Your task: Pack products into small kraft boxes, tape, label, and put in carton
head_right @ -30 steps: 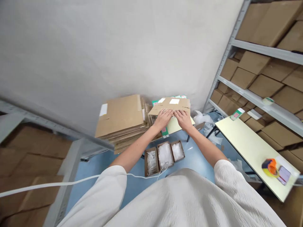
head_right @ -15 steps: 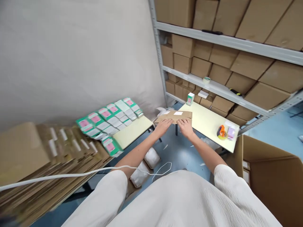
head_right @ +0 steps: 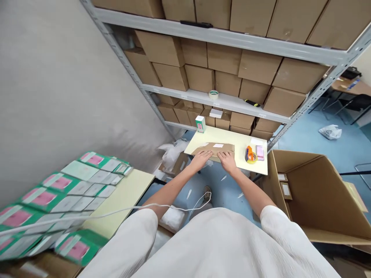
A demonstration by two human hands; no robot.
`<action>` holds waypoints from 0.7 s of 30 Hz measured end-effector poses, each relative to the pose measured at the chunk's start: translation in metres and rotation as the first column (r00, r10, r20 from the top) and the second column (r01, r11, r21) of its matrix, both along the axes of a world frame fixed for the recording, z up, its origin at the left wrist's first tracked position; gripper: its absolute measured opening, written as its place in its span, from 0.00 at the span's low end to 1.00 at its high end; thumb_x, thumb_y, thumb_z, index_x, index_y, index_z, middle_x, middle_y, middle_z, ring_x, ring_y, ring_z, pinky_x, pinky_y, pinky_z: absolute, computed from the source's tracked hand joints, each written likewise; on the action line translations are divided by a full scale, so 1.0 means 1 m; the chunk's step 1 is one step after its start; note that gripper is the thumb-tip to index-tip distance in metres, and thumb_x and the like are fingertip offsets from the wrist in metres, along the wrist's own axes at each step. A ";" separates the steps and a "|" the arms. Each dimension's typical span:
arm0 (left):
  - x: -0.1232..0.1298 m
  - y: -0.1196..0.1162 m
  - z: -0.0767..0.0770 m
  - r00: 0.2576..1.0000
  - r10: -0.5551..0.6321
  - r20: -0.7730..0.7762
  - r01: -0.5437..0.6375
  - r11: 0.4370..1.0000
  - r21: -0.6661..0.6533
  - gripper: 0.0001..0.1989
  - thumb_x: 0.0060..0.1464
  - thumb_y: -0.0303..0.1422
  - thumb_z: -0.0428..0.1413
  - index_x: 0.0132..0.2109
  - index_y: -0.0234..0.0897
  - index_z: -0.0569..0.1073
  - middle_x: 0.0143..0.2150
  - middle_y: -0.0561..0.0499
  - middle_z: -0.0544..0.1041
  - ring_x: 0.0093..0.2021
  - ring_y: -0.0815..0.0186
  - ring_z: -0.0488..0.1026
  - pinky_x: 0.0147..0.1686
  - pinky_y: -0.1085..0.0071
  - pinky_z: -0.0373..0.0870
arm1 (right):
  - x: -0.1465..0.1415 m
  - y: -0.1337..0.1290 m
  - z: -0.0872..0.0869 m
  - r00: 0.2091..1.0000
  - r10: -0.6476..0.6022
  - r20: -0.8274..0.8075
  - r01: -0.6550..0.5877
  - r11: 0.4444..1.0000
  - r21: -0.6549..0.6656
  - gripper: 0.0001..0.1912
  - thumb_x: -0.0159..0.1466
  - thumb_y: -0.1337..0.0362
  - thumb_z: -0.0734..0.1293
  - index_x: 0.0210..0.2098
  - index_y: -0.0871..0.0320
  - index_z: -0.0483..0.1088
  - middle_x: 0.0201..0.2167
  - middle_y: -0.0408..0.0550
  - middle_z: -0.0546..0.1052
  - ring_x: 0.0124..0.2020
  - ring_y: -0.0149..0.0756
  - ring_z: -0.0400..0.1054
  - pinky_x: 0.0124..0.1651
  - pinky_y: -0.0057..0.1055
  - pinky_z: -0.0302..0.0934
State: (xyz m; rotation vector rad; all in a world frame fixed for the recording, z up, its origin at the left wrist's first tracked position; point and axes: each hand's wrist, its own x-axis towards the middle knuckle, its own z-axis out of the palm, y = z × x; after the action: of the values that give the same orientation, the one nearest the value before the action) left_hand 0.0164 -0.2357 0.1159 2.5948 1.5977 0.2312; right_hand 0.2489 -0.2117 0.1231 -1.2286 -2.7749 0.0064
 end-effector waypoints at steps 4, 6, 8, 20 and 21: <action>-0.009 0.056 -0.010 0.997 -0.081 0.001 0.081 0.997 -0.008 0.28 0.67 0.20 0.48 0.70 0.40 0.73 0.73 0.41 0.73 0.72 0.56 0.71 0.72 0.57 0.63 | -0.008 0.041 -0.012 0.998 -0.063 0.011 0.063 0.998 -0.014 0.28 0.75 0.72 0.55 0.71 0.58 0.69 0.68 0.59 0.75 0.64 0.50 0.67 0.66 0.47 0.54; -0.016 0.085 -0.017 0.994 -0.109 0.012 0.110 0.994 -0.022 0.29 0.66 0.20 0.49 0.69 0.41 0.74 0.71 0.42 0.74 0.71 0.56 0.71 0.71 0.57 0.64 | -0.017 0.060 -0.019 0.994 -0.101 0.029 0.102 0.994 -0.036 0.28 0.75 0.72 0.55 0.71 0.58 0.69 0.67 0.60 0.75 0.64 0.49 0.67 0.65 0.45 0.54; -0.022 0.110 -0.027 0.991 -0.133 0.021 0.134 0.990 -0.049 0.29 0.65 0.19 0.50 0.68 0.42 0.75 0.69 0.41 0.77 0.70 0.57 0.73 0.70 0.57 0.66 | -0.027 0.076 -0.028 0.987 -0.149 0.055 0.152 0.986 -0.069 0.27 0.75 0.72 0.55 0.70 0.58 0.69 0.66 0.61 0.76 0.62 0.49 0.68 0.64 0.44 0.55; -0.054 0.165 -0.094 0.976 -0.201 0.081 0.216 0.941 -0.261 0.30 0.60 0.22 0.54 0.68 0.39 0.73 0.70 0.37 0.74 0.72 0.51 0.68 0.73 0.47 0.59 | -0.062 0.117 -0.091 0.959 -0.271 0.078 0.282 0.911 -0.299 0.22 0.78 0.59 0.61 0.66 0.59 0.71 0.64 0.62 0.76 0.63 0.49 0.70 0.65 0.43 0.59; -0.055 0.167 -0.099 0.980 -0.178 0.087 0.195 0.941 -0.277 0.31 0.60 0.22 0.54 0.69 0.38 0.72 0.71 0.37 0.73 0.73 0.50 0.67 0.73 0.46 0.60 | -0.063 0.122 -0.095 0.953 -0.293 0.079 0.302 0.900 -0.315 0.22 0.78 0.60 0.60 0.67 0.60 0.71 0.65 0.62 0.76 0.63 0.49 0.70 0.66 0.44 0.60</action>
State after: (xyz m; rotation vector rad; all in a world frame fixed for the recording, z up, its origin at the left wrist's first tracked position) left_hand -0.0388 -0.0692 0.0168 2.4670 1.2484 0.0603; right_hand 0.1863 -0.0898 0.0283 -1.7335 -2.6489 0.4393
